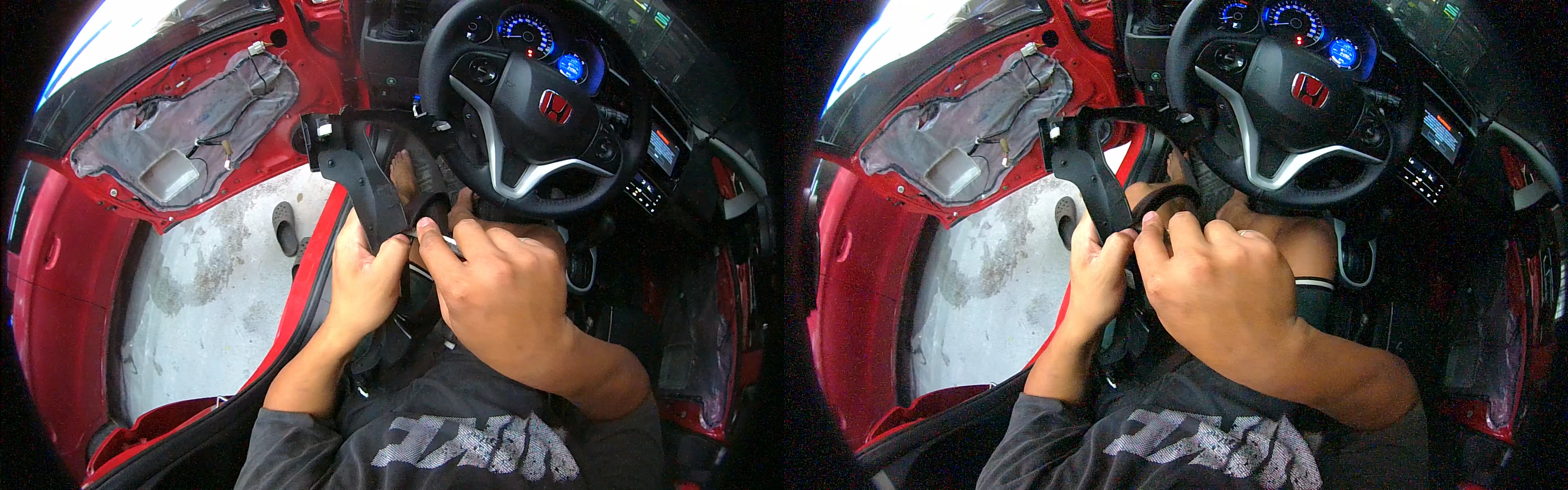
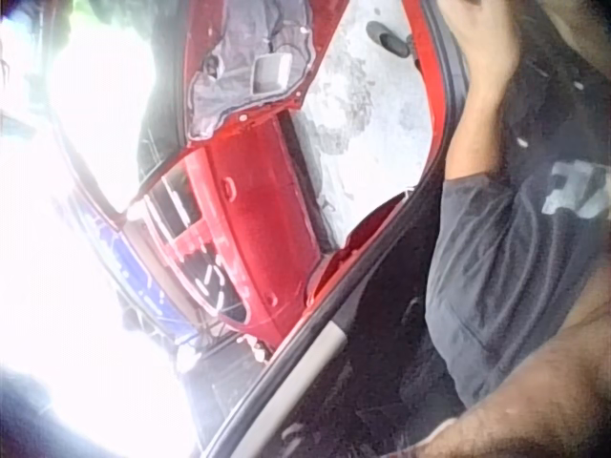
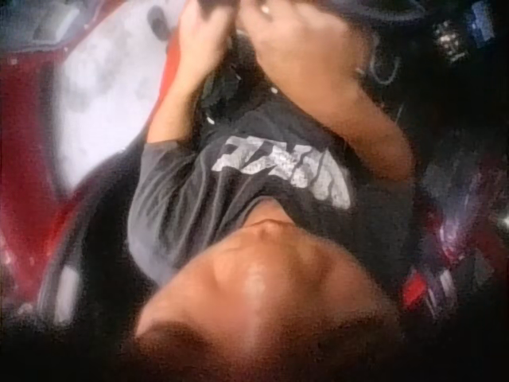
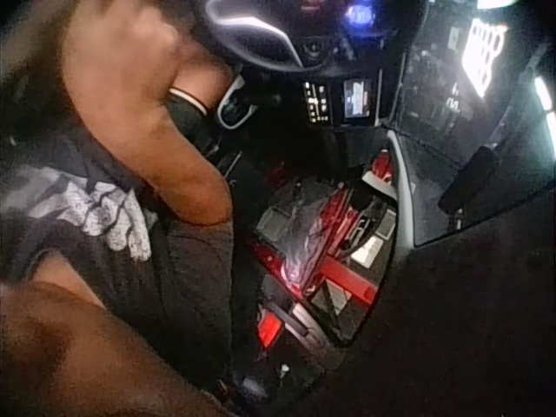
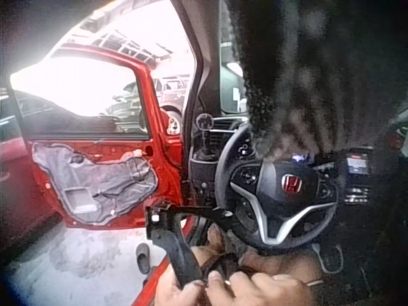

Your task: The person sits in the driver's seat of a red car and uses a screwdriver to attach a rubber seal to a black plastic steering wheel trim ring. They repeatedly pry and press the seal into place around the ring's circumference.

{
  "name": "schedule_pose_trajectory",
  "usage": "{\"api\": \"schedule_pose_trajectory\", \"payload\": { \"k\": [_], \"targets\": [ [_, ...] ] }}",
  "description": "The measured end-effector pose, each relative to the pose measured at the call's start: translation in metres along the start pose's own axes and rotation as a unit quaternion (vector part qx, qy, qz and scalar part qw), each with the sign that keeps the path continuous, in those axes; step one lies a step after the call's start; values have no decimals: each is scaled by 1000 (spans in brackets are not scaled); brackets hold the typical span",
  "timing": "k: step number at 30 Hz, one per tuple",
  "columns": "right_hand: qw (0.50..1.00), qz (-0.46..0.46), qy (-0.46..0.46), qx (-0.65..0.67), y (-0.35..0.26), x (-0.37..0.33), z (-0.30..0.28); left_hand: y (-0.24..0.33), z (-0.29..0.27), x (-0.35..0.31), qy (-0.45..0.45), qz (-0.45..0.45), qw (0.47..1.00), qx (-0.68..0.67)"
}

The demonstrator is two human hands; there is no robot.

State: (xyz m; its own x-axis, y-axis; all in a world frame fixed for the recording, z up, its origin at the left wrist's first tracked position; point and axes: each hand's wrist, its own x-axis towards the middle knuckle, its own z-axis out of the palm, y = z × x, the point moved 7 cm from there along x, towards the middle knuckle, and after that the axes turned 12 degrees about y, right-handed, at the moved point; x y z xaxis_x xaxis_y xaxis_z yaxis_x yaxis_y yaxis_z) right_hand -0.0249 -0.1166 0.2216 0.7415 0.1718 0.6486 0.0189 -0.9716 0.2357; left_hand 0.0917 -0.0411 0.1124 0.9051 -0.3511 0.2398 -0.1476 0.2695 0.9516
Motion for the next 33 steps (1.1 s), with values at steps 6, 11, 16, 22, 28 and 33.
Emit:
{"api": "schedule_pose_trajectory", "payload": {
  "k": [6,11,16,22,28,33],
  "targets": [
    [984,106,-68,122,34,5,4,-5,-18,4,61,-70,993,-77],
    [878,224,-45,421,22,-34,26,6,-50,4,189,-58,974,-109],
    [946,136,-18,293,6,-42,18,-18,-28,-18,187,-59,931,-309],
    [945,146,-183,229,33,-99,39,-72,39,-71,84,-227,885,-398],
    [961,99,-184,183,85,-134,12,-83,62,-127,-243,-128,954,118],
    [959,37,-259,108,130,-156,-22,40,102,-149,-646,96,737,171]
  ]
}}
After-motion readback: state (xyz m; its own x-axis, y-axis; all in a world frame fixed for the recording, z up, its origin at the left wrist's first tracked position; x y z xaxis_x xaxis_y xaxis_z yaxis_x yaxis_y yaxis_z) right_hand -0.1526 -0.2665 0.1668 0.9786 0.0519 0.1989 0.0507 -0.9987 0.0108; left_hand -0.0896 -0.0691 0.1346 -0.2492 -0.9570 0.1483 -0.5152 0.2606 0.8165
